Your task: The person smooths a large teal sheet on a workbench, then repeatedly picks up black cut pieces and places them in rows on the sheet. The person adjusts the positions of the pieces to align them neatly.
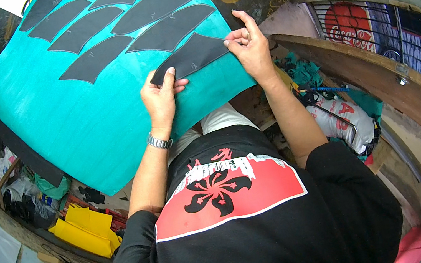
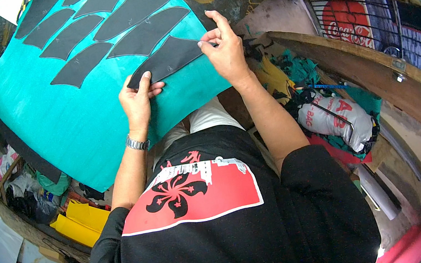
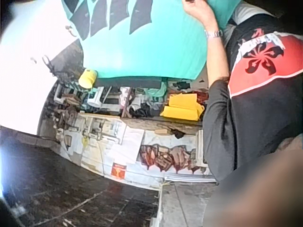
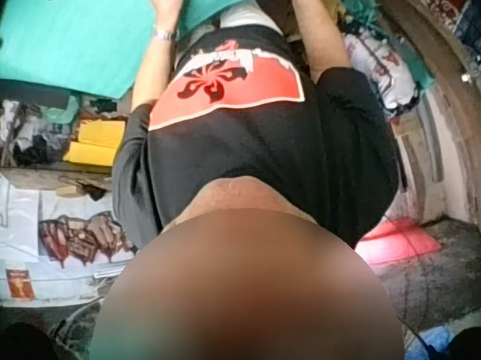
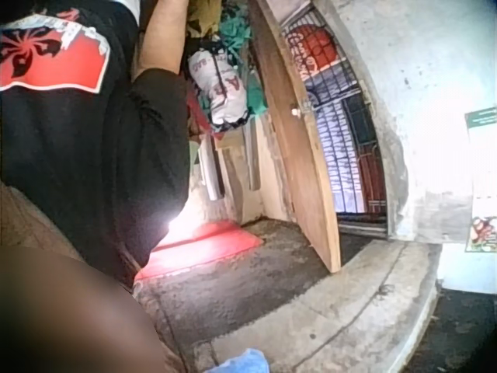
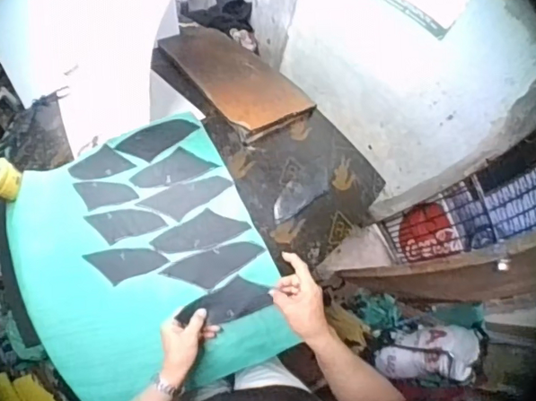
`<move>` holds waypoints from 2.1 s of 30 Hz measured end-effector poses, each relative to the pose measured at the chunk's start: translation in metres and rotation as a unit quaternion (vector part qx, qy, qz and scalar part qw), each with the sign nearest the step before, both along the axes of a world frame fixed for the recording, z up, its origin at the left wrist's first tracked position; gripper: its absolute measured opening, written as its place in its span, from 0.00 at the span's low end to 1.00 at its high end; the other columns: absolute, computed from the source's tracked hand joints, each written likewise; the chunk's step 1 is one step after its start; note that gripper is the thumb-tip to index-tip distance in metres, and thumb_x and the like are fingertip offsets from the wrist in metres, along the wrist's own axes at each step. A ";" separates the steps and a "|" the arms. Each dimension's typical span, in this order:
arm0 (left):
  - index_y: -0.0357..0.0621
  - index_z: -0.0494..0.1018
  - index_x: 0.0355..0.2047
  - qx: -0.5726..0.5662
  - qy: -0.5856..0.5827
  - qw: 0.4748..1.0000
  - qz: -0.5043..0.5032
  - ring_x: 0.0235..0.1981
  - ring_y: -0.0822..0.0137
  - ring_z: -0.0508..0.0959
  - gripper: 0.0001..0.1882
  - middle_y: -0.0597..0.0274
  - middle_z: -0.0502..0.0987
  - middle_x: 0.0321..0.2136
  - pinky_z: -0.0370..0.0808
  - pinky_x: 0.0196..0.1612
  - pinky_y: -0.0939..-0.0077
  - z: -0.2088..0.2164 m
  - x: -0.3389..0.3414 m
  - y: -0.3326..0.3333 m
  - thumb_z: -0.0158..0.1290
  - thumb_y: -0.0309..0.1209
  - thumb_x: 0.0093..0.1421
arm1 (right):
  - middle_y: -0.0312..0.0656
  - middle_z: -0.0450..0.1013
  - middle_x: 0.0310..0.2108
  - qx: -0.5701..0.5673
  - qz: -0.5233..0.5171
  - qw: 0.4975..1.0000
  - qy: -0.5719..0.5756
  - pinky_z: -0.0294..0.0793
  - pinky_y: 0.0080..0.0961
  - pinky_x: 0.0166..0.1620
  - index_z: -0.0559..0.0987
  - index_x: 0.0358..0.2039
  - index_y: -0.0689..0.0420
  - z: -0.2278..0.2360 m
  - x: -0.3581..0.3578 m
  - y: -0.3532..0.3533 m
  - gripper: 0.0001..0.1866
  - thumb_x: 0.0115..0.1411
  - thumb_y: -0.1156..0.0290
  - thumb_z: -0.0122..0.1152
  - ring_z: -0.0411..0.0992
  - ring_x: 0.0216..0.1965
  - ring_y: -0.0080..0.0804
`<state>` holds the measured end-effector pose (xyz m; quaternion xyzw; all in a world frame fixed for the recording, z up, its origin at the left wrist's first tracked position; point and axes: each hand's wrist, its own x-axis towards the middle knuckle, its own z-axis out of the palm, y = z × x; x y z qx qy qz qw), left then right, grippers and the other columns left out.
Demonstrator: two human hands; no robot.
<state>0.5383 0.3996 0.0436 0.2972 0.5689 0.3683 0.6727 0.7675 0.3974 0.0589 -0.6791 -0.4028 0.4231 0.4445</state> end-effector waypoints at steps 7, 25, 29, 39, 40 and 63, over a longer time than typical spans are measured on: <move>0.33 0.74 0.38 0.011 0.011 1.000 -0.006 0.27 0.68 0.84 0.10 0.58 0.81 0.30 0.79 0.25 0.83 0.000 0.001 0.000 0.57 0.30 0.65 | 0.40 0.74 0.32 -0.021 -0.003 1.000 -0.007 0.74 0.18 0.35 0.64 0.64 0.57 -0.001 0.009 -0.004 0.37 0.53 0.87 0.62 0.74 0.31 0.20; 0.33 0.75 0.37 0.025 0.049 0.998 -0.019 0.24 0.71 0.84 0.09 0.58 0.81 0.25 0.77 0.24 0.84 -0.002 0.003 0.002 0.57 0.30 0.65 | 0.43 0.73 0.41 0.067 -0.028 0.960 -0.272 0.75 0.32 0.44 0.71 0.58 0.55 0.017 0.002 0.003 0.33 0.50 0.77 0.69 0.75 0.42 0.38; 0.33 0.74 0.36 0.020 0.031 0.999 -0.014 0.24 0.70 0.84 0.09 0.57 0.81 0.27 0.78 0.24 0.83 -0.003 0.003 0.002 0.57 0.29 0.65 | 0.50 0.65 0.63 0.151 0.213 0.941 -0.217 0.64 0.44 0.63 0.65 0.65 0.54 0.009 -0.023 -0.003 0.33 0.61 0.64 0.63 0.64 0.63 0.48; 0.35 0.76 0.29 0.020 0.170 0.979 -0.108 0.20 0.72 0.81 0.13 0.57 0.80 0.20 0.75 0.21 0.79 0.006 -0.010 0.014 0.59 0.34 0.62 | 0.44 0.45 0.73 0.081 0.396 0.827 -0.391 0.37 0.56 0.71 0.54 0.72 0.44 -0.022 -0.041 -0.016 0.42 0.63 0.37 0.47 0.42 0.74 0.46; 0.35 0.75 0.27 0.040 0.218 0.966 -0.130 0.18 0.71 0.81 0.14 0.56 0.80 0.19 0.74 0.21 0.77 0.007 -0.014 0.015 0.60 0.35 0.62 | 0.44 0.44 0.74 0.079 0.399 0.822 -0.399 0.37 0.56 0.71 0.54 0.72 0.44 -0.022 -0.041 -0.017 0.43 0.63 0.37 0.47 0.41 0.74 0.46; 0.52 0.64 0.64 0.385 0.497 0.719 -0.297 0.69 0.51 0.56 0.31 0.56 0.60 0.67 0.51 0.68 0.44 0.011 -0.059 -0.006 0.55 0.43 0.62 | 0.49 0.42 0.74 0.105 0.421 0.814 -0.387 0.32 0.58 0.71 0.53 0.71 0.52 -0.021 -0.095 -0.028 0.45 0.63 0.38 0.49 0.38 0.75 0.47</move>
